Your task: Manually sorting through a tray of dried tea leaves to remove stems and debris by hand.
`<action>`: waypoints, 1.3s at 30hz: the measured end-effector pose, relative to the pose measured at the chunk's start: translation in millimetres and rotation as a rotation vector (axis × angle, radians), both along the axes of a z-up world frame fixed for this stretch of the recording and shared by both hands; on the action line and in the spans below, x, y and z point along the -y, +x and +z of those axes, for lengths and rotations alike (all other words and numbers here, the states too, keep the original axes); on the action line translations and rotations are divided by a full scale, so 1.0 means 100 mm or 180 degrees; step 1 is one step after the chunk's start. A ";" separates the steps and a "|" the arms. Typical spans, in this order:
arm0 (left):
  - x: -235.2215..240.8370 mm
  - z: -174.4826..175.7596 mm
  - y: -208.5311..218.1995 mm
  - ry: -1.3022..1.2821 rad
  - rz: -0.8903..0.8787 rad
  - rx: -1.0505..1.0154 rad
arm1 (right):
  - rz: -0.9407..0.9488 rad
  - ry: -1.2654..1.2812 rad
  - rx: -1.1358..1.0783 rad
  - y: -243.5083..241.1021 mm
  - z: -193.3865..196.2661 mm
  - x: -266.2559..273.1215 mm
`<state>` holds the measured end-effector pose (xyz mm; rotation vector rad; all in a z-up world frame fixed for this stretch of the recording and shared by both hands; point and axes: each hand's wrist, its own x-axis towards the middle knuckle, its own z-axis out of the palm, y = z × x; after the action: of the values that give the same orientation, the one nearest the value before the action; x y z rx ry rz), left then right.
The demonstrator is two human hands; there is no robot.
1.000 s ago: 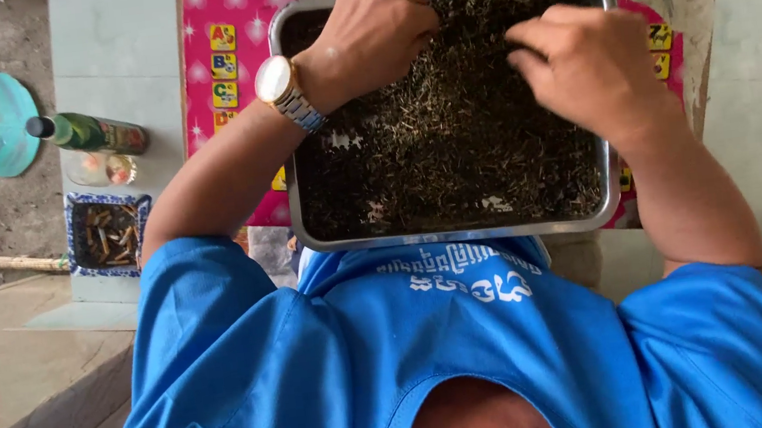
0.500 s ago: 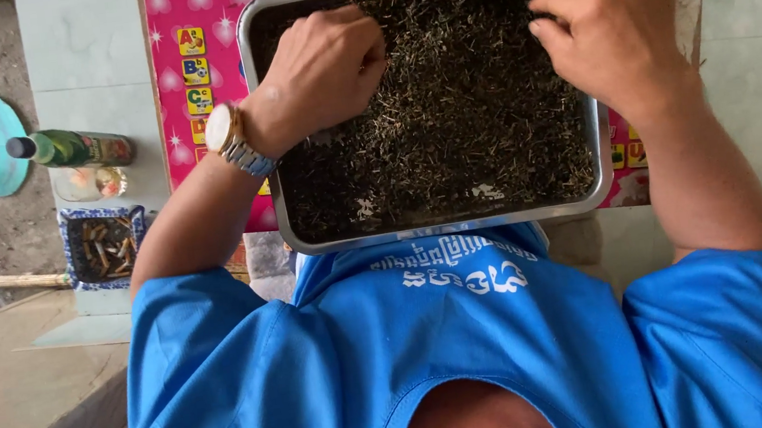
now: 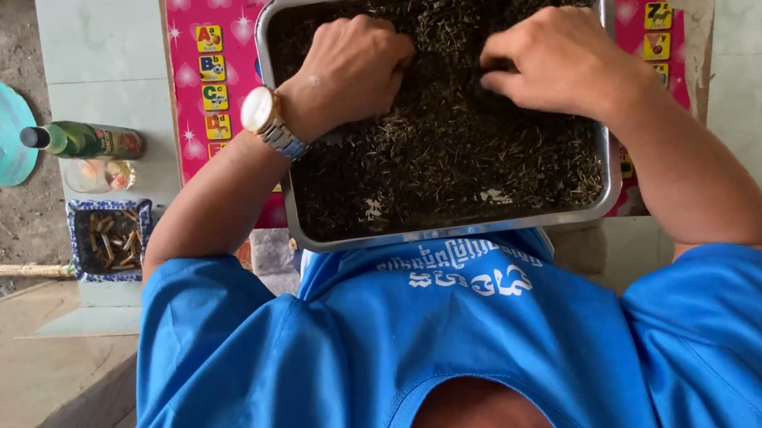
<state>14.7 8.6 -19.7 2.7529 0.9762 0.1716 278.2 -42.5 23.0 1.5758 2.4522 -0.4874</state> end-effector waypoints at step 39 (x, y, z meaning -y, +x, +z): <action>0.14 0.70 -0.20 -0.0972 -0.0177 0.0108 | 0.0104 0.0870 -0.1223 0.18 0.24 0.02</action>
<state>-5.0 -5.5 50.0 2.4862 0.8382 0.0544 296.6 -44.1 46.6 1.6685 2.9355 -0.5081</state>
